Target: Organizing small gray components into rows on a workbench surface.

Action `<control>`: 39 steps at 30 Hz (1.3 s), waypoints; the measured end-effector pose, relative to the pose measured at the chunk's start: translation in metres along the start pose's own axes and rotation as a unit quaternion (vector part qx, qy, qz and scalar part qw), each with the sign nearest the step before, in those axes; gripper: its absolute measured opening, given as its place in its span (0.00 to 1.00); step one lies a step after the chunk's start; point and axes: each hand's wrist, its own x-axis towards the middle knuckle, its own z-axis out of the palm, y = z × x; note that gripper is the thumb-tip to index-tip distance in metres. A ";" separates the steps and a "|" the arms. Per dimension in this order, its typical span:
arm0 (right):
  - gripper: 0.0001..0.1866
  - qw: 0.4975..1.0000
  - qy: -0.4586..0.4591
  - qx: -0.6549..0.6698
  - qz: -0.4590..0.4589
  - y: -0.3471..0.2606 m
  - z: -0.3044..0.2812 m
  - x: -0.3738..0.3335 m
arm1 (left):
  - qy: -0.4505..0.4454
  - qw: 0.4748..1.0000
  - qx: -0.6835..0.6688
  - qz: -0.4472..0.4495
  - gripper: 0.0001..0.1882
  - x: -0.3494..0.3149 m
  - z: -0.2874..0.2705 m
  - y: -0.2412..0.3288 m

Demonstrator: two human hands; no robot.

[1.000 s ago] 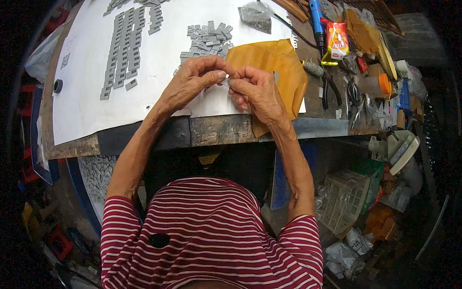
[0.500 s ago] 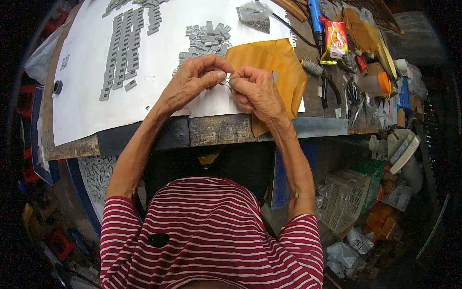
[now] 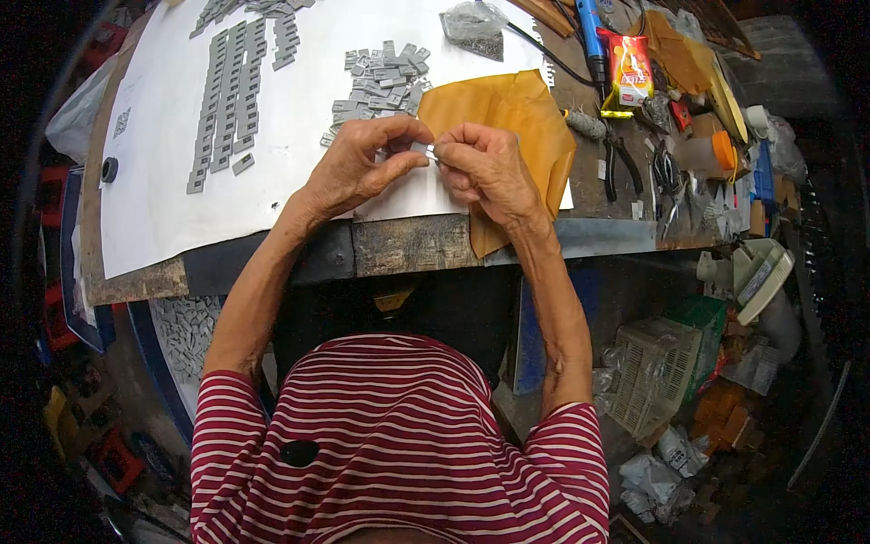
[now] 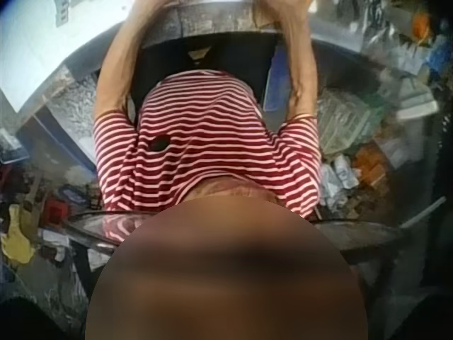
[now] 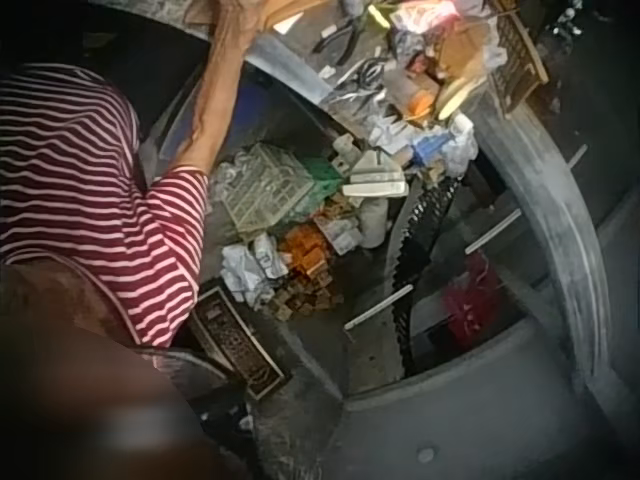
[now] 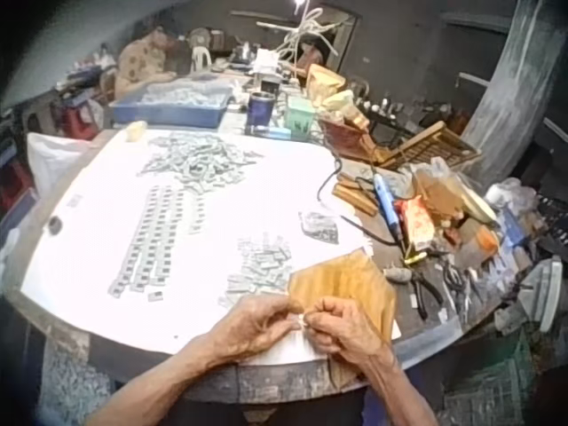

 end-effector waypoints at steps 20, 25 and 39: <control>0.05 0.999 0.014 0.036 -0.027 0.006 0.000 0.002 | 0.022 0.999 0.042 0.021 0.09 0.000 0.003 -0.004; 0.04 0.998 0.040 0.003 -0.039 0.005 0.003 0.002 | 0.025 0.998 0.056 0.029 0.09 -0.001 0.004 -0.004; 0.05 0.994 0.070 -0.038 -0.071 0.007 0.009 0.003 | 0.039 0.992 0.114 0.042 0.10 0.001 0.005 -0.007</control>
